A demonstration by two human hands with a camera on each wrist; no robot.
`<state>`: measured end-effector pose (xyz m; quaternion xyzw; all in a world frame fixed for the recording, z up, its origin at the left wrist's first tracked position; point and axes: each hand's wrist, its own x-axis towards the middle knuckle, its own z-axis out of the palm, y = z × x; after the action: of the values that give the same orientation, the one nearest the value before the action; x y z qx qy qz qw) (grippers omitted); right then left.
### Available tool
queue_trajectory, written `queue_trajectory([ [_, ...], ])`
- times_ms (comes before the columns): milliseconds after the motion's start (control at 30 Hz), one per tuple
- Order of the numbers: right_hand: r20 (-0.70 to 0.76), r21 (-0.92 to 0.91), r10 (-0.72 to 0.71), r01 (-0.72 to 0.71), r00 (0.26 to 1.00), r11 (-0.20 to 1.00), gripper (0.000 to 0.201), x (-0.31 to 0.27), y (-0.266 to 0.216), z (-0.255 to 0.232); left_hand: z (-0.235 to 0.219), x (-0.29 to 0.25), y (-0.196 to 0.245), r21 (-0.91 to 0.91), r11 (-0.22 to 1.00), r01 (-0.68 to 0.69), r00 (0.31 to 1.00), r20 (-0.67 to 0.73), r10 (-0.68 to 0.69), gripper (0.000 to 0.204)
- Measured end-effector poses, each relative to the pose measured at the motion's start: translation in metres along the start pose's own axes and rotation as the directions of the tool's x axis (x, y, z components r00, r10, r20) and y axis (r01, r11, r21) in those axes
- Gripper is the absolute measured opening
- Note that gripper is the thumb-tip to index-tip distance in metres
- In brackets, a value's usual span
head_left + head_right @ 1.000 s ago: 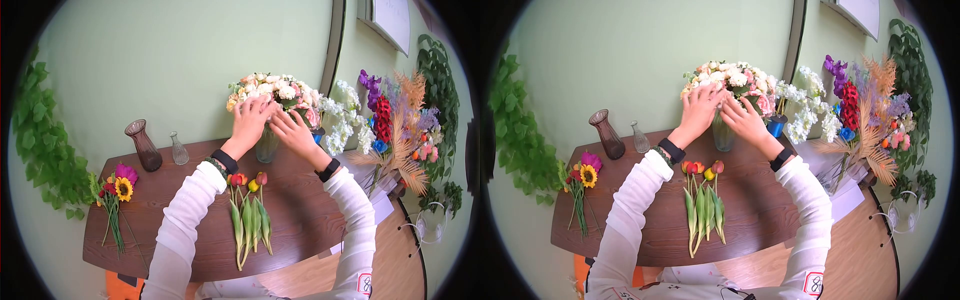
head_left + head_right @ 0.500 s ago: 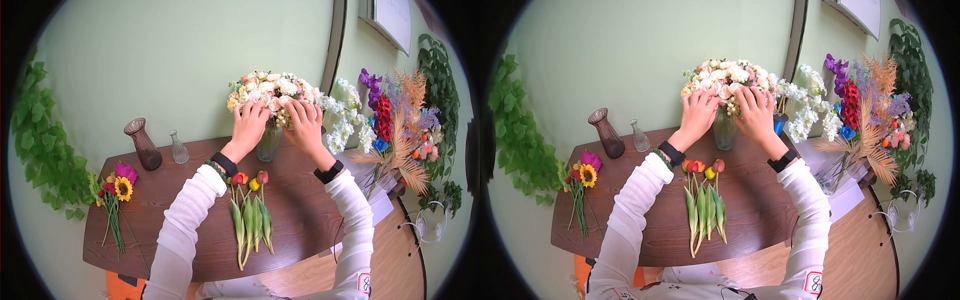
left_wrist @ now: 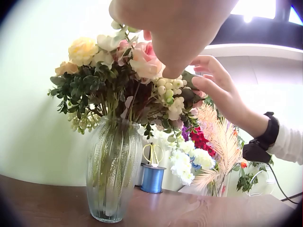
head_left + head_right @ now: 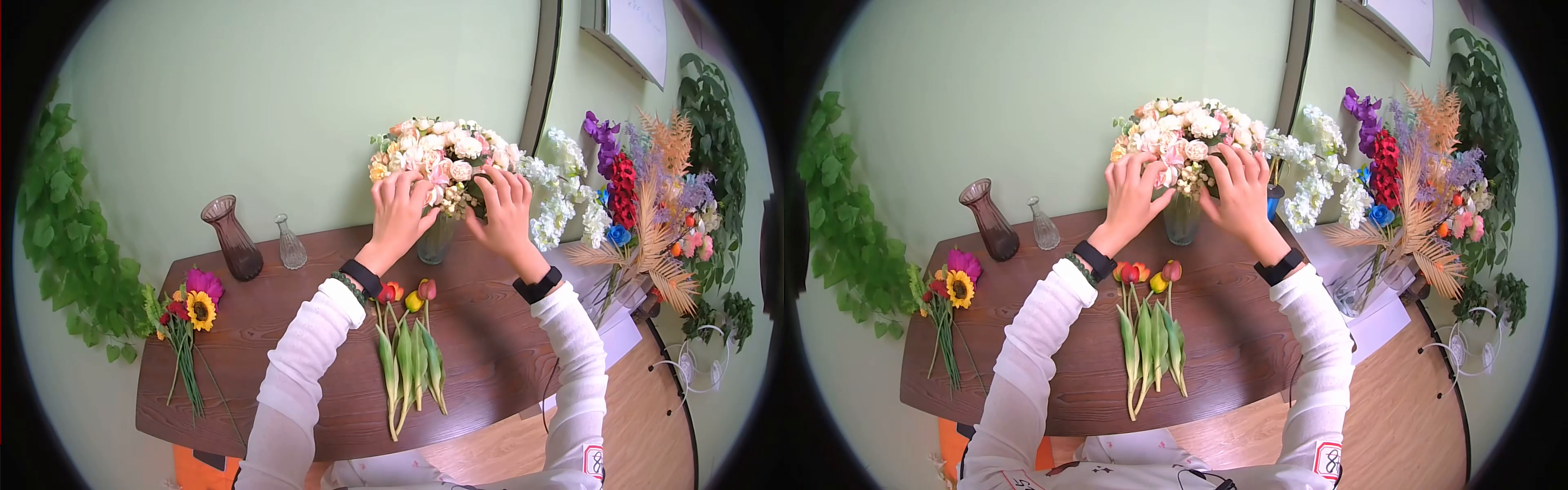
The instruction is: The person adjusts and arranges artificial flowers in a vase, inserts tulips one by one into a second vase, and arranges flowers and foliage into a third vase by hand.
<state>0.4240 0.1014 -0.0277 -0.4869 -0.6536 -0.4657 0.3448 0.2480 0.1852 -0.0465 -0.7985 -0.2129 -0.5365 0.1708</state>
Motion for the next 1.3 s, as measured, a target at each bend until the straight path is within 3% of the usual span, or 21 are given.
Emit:
queue_trajectory([
  [200,-0.007,-0.075,-0.131,0.130,0.991,0.989,0.039,0.008,-0.002,-0.003,0.003,-0.001,0.003,0.025,0.999,-0.040,0.999,-0.013,0.040,0.033],
  [333,-0.060,-0.045,-0.103,0.101,0.993,0.994,0.031,0.033,-0.005,0.003,0.004,-0.001,0.004,0.017,0.999,-0.039,0.999,-0.020,0.039,0.027],
  [433,-0.116,0.023,-0.029,0.032,0.993,0.999,0.023,0.053,-0.012,0.012,0.005,-0.002,0.004,0.012,0.999,-0.032,0.999,-0.012,0.032,0.023],
  [533,-0.032,-0.064,0.004,-0.006,0.999,0.998,0.017,0.062,-0.013,0.026,0.005,-0.002,0.004,0.028,0.999,-0.033,0.999,-0.011,0.033,0.022],
  [600,0.074,-0.154,0.116,-0.104,0.990,0.983,0.013,0.066,-0.013,0.034,0.005,-0.003,0.003,0.042,0.998,-0.047,0.999,-0.008,0.047,0.020],
  [633,0.072,-0.151,0.114,-0.102,0.991,0.983,0.013,0.067,-0.012,0.038,0.005,-0.002,0.002,0.046,0.998,-0.046,0.999,-0.010,0.047,0.020],
  [700,0.037,-0.160,0.253,-0.244,0.967,0.957,0.010,0.070,-0.011,0.045,0.006,-0.003,0.001,0.036,0.998,-0.056,0.998,-0.028,0.057,0.019],
  [833,0.007,-0.170,0.323,-0.317,0.946,0.933,0.009,0.073,-0.003,0.049,0.005,-0.005,0.000,0.037,0.997,-0.063,0.998,-0.020,0.064,0.017],
  [933,0.057,-0.141,0.397,-0.386,0.916,0.912,0.011,0.079,0.004,0.046,0.004,-0.005,0.000,0.029,0.997,-0.066,0.997,-0.028,0.067,0.016],
  [1000,0.197,0.000,0.423,-0.431,0.884,0.902,0.014,0.083,0.008,0.045,0.004,-0.005,0.002,0.019,0.998,-0.064,0.997,-0.036,0.065,0.016],
  [1033,0.198,0.000,0.422,-0.430,0.885,0.903,0.014,0.083,0.008,0.048,0.004,-0.005,0.002,0.019,0.998,-0.063,0.997,-0.037,0.064,0.016],
  [1100,0.012,0.187,0.366,-0.362,0.930,0.913,0.020,0.082,0.008,0.054,0.004,-0.004,0.002,0.007,0.998,-0.055,0.997,-0.045,0.055,0.016],
  [1133,0.013,0.186,0.365,-0.361,0.931,0.914,0.020,0.081,0.010,0.056,0.004,-0.004,0.003,0.007,0.999,-0.054,0.997,-0.046,0.054,0.016],
  [1200,0.203,0.259,0.344,-0.389,0.917,0.884,0.027,0.080,0.012,0.054,0.004,-0.004,0.003,0.004,0.998,-0.059,0.997,-0.053,0.059,0.016],
  [1300,0.332,0.291,0.296,-0.395,0.896,0.871,0.031,0.078,0.011,0.041,0.004,-0.004,0.003,0.018,0.998,-0.061,0.997,-0.042,0.062,0.017],
])
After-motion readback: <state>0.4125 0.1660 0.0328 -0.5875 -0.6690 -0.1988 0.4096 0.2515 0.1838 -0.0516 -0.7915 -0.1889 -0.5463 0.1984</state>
